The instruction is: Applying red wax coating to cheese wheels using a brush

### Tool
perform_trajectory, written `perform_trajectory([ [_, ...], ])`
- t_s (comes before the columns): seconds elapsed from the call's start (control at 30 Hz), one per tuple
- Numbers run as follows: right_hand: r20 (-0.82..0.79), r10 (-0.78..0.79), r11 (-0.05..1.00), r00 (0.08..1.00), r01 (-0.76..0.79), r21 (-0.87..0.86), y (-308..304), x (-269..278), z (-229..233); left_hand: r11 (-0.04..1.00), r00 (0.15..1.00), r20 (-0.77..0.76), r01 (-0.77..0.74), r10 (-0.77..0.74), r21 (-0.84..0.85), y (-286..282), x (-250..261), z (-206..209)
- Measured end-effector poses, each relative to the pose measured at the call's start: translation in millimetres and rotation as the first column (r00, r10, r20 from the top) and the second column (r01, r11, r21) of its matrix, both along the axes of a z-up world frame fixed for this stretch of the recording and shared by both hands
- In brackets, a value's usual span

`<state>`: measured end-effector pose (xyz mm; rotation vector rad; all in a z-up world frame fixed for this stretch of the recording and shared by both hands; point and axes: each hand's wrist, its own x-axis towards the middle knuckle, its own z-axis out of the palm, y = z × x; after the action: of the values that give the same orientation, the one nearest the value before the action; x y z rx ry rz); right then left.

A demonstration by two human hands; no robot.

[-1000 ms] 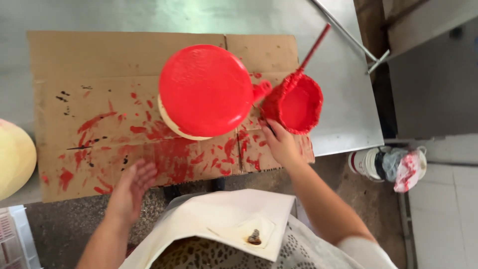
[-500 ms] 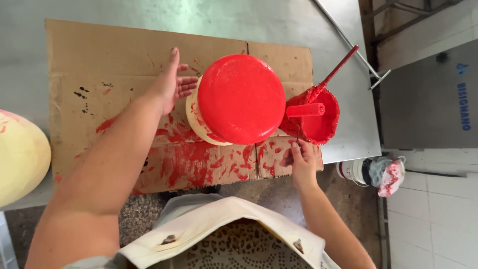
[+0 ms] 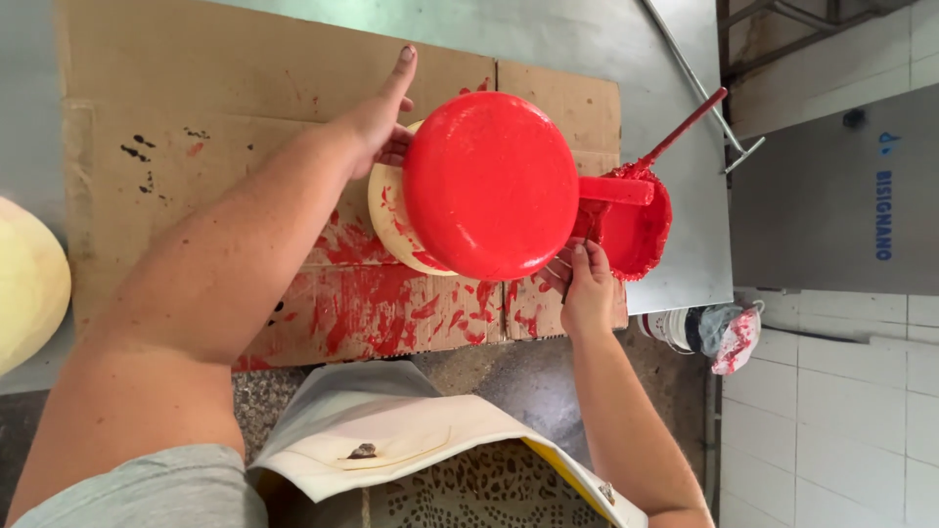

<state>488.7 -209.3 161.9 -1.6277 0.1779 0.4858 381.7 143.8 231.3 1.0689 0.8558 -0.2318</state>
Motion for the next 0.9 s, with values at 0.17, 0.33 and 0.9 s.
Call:
perform_trajectory([
  [0.17,0.040,0.010,1.000,0.999,-0.010,0.000,-3.5,15.0,-13.1,1.000,1.000,0.020,-0.022,0.022,0.009,-24.6,-32.9,25.9],
  [0.33,0.135,0.061,0.996,0.989,-0.051,-0.071,-12.2,49.5,-24.3,0.937,0.946,0.043,-0.310,0.321,-0.163,-58.4,-77.0,1.1],
  [0.9,0.373,0.750,0.558,0.546,-0.220,-0.800,68.7,8.9,217.9,0.696,0.641,0.379,-0.358,0.668,-0.623,-143.1,-150.3,-88.7],
])
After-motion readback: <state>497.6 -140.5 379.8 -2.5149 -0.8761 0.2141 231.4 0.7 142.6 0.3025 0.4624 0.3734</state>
